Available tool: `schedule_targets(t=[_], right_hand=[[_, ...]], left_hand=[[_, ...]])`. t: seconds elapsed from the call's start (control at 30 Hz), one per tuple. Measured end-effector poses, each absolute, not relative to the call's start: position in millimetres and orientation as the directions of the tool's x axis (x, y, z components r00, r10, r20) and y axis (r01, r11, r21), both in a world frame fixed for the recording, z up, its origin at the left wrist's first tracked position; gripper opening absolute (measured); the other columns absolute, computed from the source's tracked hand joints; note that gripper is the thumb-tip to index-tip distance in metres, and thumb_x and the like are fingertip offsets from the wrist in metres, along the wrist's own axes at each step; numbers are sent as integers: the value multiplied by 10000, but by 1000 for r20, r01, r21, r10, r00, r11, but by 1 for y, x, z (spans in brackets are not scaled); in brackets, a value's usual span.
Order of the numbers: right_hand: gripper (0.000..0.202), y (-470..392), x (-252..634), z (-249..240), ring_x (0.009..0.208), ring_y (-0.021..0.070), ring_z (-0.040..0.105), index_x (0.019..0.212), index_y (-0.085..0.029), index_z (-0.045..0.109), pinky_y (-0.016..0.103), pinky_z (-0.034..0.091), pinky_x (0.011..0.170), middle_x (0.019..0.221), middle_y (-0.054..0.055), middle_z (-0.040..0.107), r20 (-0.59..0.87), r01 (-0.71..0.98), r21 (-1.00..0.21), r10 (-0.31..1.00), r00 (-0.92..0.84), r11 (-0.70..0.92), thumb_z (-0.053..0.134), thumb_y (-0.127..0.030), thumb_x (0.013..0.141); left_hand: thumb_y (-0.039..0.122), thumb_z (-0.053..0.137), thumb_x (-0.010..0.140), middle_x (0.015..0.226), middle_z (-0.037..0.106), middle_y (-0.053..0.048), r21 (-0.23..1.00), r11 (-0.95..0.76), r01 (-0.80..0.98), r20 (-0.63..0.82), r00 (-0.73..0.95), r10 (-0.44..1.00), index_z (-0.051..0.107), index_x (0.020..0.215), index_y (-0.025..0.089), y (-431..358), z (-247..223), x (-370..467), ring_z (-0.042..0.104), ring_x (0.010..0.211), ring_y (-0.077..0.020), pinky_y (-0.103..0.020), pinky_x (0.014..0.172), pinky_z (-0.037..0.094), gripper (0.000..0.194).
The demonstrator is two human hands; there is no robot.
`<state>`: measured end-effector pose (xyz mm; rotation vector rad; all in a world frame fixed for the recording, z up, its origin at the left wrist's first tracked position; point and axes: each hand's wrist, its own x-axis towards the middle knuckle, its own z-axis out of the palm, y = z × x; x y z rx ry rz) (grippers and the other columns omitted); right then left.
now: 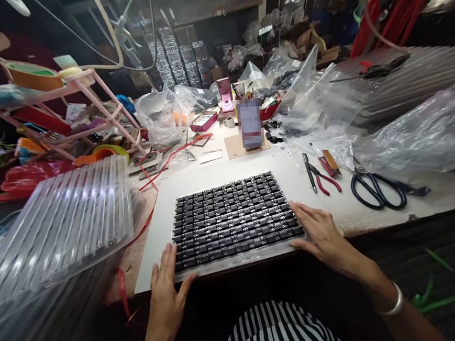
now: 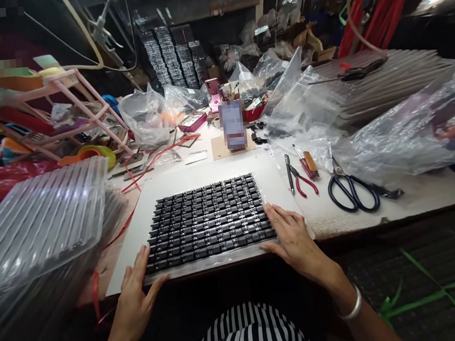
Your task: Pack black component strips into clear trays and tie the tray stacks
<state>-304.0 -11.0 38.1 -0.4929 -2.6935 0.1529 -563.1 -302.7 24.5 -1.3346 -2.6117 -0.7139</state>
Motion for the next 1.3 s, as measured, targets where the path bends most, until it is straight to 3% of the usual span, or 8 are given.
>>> schedule_targets(t=[0.3,0.43,0.6,0.7,0.93,1.07,1.17,1.3], right_hand=[[744,-29,-325,12,1215,349,458,1482,-143,115,506,351,905,1392,227,413,579,371,-28,317,-751,928,224,-592,900],[774,-32,-327,5,1221,372,447,1484,-162,123,539,359,899,1454,214,319,596,360,-53,319,-737,932,178,-636,874],[716,-35,-328,6,1227,355,450,1484,-216,117,559,351,928,1474,169,305,595,352,-62,318,-738,934,185,-608,889],[715,-33,-325,9,1209,355,471,1479,-241,141,571,359,932,1452,164,350,591,341,-136,352,-726,930,237,-621,881],[569,-22,-313,64,1174,285,515,1372,-277,390,506,384,1007,1324,93,519,373,213,-818,774,-511,535,446,-525,863],[580,-5,-333,95,836,226,650,1382,-240,363,420,543,748,1167,139,613,235,-106,-970,736,-635,218,368,-543,887],[638,2,-349,103,528,119,558,1327,-195,452,274,484,438,992,105,639,80,-27,-996,664,-744,90,541,-546,802],[596,-2,-349,97,441,45,441,1190,-167,578,207,343,341,824,9,536,22,46,-996,702,-712,78,673,-502,705]], left_hand=[[431,632,776,1464,354,-110,752,451,480,107,-764,636,379,1389,208,-301,56,-568,277,1373,-253,-466,1155,131,700],[490,679,723,1431,410,-122,999,23,42,25,-868,496,461,1327,207,-300,82,-576,336,1344,-257,-422,1143,209,702],[529,653,735,1294,558,-138,779,-584,-226,-18,-940,340,591,1136,160,-287,118,-599,509,1213,-257,-395,1057,382,549],[284,567,849,1122,664,-85,704,-698,-133,-25,-986,163,625,1043,162,-280,136,-606,606,1079,-194,-349,976,465,236],[160,499,810,886,704,-67,809,-552,-203,-99,-972,213,604,1052,177,-300,133,-586,677,791,-178,-302,683,568,264],[221,601,763,630,600,40,911,-339,-234,-134,-946,294,595,951,180,-309,113,-590,562,512,-90,-181,440,456,192],[365,654,724,705,624,14,985,-37,-166,-137,-906,400,609,1020,170,-302,96,-601,588,602,-121,-221,505,478,357],[479,613,722,1015,668,-65,950,267,164,50,-921,387,665,996,176,-288,75,-612,573,1041,-230,-339,889,476,411]])
